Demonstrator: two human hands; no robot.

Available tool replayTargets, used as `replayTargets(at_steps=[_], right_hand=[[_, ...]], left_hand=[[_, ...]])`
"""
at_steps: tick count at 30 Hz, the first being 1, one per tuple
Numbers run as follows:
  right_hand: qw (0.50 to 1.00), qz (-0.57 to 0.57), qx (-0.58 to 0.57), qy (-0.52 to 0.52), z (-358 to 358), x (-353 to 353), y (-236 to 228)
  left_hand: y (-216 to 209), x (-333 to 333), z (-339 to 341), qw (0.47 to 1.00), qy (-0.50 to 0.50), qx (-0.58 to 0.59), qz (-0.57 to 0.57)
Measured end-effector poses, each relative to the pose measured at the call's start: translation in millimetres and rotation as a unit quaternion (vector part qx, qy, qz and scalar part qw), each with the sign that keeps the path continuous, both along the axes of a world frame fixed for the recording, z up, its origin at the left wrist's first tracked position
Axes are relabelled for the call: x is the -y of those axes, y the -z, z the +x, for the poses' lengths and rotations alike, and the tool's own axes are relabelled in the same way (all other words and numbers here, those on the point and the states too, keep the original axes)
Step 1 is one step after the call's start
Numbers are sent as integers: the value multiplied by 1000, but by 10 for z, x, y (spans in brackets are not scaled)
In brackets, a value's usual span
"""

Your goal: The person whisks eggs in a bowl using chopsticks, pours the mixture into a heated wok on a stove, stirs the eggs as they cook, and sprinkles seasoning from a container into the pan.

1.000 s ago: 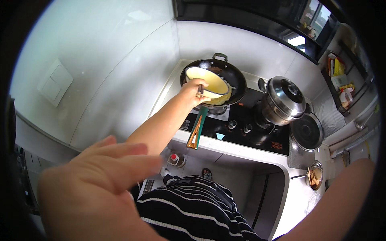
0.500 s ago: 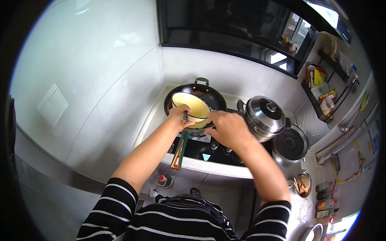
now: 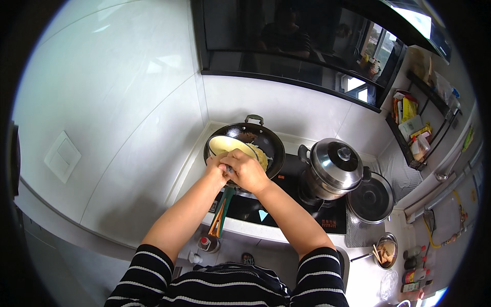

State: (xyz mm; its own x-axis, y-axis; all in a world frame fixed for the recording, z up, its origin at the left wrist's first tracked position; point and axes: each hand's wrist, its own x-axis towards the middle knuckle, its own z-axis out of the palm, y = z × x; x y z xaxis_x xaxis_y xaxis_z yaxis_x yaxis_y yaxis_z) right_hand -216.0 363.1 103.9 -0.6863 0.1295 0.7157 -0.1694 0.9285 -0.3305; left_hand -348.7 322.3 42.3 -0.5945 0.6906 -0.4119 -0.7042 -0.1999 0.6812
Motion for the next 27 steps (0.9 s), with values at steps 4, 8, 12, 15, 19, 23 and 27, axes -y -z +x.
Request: replayTargets(at_steps=[4,8,12,15,19,23,27], right_hand=[[934,-321,-136,84,54,-400,-67],[895,-361,-118,231,304,-961,141],[931,-274,68,230,278,-1002,921],[973,-189,62,120,28,-808,1047],[969,-164,28,184,-274,-1202,1259],[884,-284,-43,370,-263,-1644,954],[778,-381,-95,490,-474,-2153,1286]], left_hand=[[-232,82,-17,987,-28,-112,-109],[-172,197,-264,976,-65,-153,-139],[-203,255,-351,976,-74,-143,-144],[-207,277,-354,978,-61,-147,-134],[-208,325,-356,981,-42,-133,-134],[-218,472,-403,984,-26,-125,-128],[-258,416,-361,982,-11,-140,-123]])
